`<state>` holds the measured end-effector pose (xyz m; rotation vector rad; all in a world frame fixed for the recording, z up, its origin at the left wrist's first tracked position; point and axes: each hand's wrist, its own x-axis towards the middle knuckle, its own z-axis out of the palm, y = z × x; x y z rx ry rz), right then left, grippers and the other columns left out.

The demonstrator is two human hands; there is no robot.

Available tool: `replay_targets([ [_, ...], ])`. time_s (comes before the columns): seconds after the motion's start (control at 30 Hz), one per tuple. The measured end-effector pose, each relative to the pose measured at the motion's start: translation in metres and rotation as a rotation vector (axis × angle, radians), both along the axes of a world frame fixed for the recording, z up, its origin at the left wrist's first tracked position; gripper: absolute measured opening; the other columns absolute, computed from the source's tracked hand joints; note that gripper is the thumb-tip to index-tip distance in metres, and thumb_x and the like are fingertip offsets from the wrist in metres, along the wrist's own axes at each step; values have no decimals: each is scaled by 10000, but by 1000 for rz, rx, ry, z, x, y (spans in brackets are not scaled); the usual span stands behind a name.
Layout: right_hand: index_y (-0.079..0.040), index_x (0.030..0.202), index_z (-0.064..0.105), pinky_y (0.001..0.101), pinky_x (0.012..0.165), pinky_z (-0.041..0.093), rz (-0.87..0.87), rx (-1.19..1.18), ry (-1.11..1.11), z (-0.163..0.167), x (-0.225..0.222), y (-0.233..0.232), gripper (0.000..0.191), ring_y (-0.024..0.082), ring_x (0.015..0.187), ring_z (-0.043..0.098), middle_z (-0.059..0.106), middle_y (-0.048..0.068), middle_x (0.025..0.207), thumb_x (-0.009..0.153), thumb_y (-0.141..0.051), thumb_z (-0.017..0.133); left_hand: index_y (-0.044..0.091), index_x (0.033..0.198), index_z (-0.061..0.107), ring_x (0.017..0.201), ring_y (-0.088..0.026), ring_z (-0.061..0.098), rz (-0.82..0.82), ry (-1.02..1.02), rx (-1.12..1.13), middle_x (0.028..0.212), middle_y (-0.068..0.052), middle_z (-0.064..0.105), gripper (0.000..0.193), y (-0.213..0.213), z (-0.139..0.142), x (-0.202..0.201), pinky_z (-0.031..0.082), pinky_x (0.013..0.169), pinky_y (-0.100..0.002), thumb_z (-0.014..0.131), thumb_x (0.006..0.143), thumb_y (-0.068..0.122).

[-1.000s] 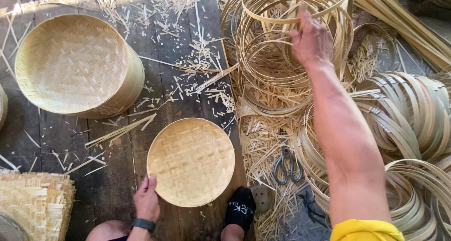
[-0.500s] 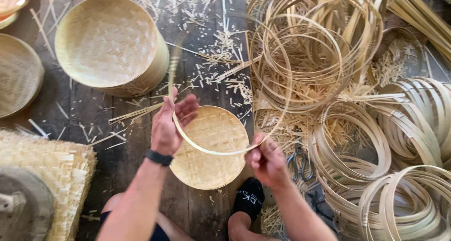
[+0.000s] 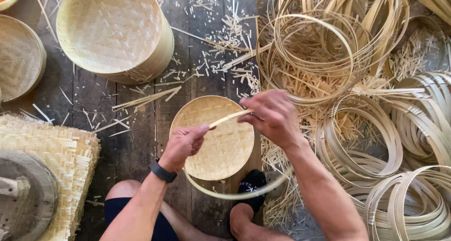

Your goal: The person repeatedly places circular bamboo strips around the rim of woven bamboo trays, pressing them into place by hand. They handle multiple trays one at a time, stacking finished units to the side.

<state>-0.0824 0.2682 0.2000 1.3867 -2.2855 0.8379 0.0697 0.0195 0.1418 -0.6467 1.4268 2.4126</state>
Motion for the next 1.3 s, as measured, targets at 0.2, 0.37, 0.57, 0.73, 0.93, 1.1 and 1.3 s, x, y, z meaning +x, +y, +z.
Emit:
replay_targets([
  [0.2, -116, 956, 772, 315, 720, 459, 181, 84, -37, -4, 9, -31, 216, 145, 808, 610, 669, 1, 872, 879, -312, 823, 188, 988, 770, 570, -84, 516, -313, -178, -79, 694, 47, 639, 504, -4, 27, -38, 433, 527, -251, 432, 910, 553],
  [0.37, -90, 862, 732, 352, 680, 446, 82, 73, 26, -10, 20, -44, 131, 163, 719, 558, 594, -3, 779, 817, -158, 834, 101, 696, 498, 469, -89, 391, -474, -167, -217, 622, -8, 566, 802, 22, 12, -85, 288, 382, -270, 215, 982, 795],
  [0.57, -84, 813, 688, 349, 666, 443, 26, -16, -62, -31, 19, -38, 143, 174, 703, 553, 556, 10, 740, 811, -111, 829, 69, 694, 593, 414, -108, 389, -335, -186, -221, 573, -42, 541, 791, 45, -4, -82, 266, 350, -288, 338, 920, 783],
  [0.73, -119, 777, 743, 304, 525, 415, -28, 61, -185, -60, 10, -28, 196, 108, 605, 522, 593, -18, 676, 908, -212, 855, 99, 766, 711, 417, -59, 374, -395, -182, -252, 565, 31, 515, 592, 9, -7, -67, 295, 378, -249, 513, 959, 623],
  [0.93, -72, 740, 737, 292, 493, 402, -318, -92, -498, -76, 16, -22, 304, 116, 590, 530, 617, 16, 668, 837, -321, 884, 61, 673, 596, 355, -74, 307, -96, -163, -90, 472, 48, 427, 451, -12, -22, -50, 250, 339, -264, 684, 964, 394],
  [1.1, -95, 824, 784, 258, 577, 480, -197, -205, -577, -85, 11, -21, 218, 114, 693, 575, 673, 2, 733, 946, -264, 847, 69, 645, 588, 347, -70, 296, -110, -169, -109, 455, 51, 394, 430, -34, -19, -63, 236, 337, -262, 683, 971, 334],
  [1.3, -35, 692, 719, 290, 582, 412, -571, -141, -671, -119, 13, -17, 340, 126, 613, 540, 636, 34, 648, 883, -251, 899, 80, 660, 548, 364, -69, 309, -18, -169, -108, 489, 47, 398, 413, -52, -45, -85, 237, 342, -263, 704, 953, 324],
])
